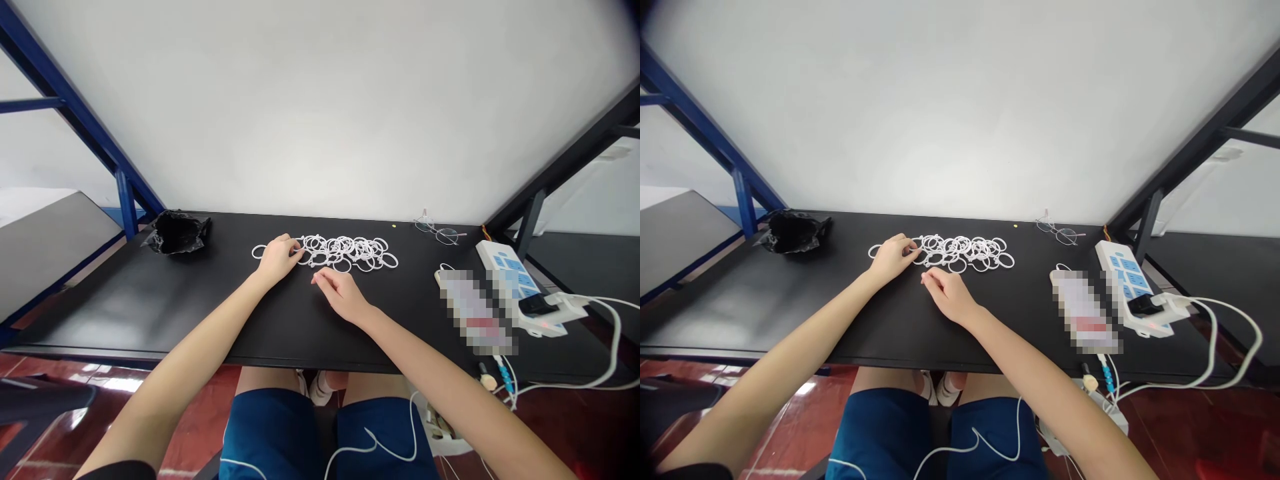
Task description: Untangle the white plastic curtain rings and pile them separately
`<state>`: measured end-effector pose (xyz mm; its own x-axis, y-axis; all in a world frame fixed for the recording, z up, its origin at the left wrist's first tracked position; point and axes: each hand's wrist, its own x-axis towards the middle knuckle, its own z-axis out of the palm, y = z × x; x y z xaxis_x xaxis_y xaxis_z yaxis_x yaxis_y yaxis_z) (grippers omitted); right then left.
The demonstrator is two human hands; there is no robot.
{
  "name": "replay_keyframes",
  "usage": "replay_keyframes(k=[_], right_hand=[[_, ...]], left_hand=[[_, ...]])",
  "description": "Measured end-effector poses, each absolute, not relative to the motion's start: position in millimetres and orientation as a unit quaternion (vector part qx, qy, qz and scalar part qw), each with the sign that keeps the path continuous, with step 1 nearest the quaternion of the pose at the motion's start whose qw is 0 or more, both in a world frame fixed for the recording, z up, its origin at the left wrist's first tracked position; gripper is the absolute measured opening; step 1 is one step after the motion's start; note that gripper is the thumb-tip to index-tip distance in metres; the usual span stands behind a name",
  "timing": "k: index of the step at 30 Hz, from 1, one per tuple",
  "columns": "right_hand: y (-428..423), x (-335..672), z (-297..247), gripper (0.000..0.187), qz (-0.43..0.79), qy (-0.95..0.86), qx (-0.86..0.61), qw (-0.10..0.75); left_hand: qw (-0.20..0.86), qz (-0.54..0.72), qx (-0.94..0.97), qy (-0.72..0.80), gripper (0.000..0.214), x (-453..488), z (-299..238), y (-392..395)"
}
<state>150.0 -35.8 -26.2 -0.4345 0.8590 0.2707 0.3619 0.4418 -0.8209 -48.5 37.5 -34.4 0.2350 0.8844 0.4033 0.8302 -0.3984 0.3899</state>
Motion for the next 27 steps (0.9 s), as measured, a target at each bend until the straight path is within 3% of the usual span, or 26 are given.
replay_keyframes(k=[13, 19, 21, 24, 27], right_hand=[[-34, 152, -26, 0.033, 0.352, -0.767, -0.399, 0.359], [-20, 165, -24, 0.023, 0.368, -0.699, -0.438, 0.429], [-16, 167, -24, 0.029, 0.388, -0.676, -0.436, 0.449], [-15, 165, -27, 0.039, 0.428, -0.656, -0.418, 0.460], [-15, 162, -30, 0.036, 0.441, -0.647, -0.408, 0.470]], left_hand=[[0.055, 0.258, 0.778, 0.571, 0.021, -49, -34, 37], [0.229, 0.378, 0.737, 0.511, 0.025, -42, -26, 32], [0.275, 0.389, 0.737, 0.480, 0.027, -35, -26, 28], [0.296, 0.390, 0.757, 0.433, 0.025, -27, -27, 22], [0.294, 0.381, 0.773, 0.413, 0.020, -22, -29, 18]])
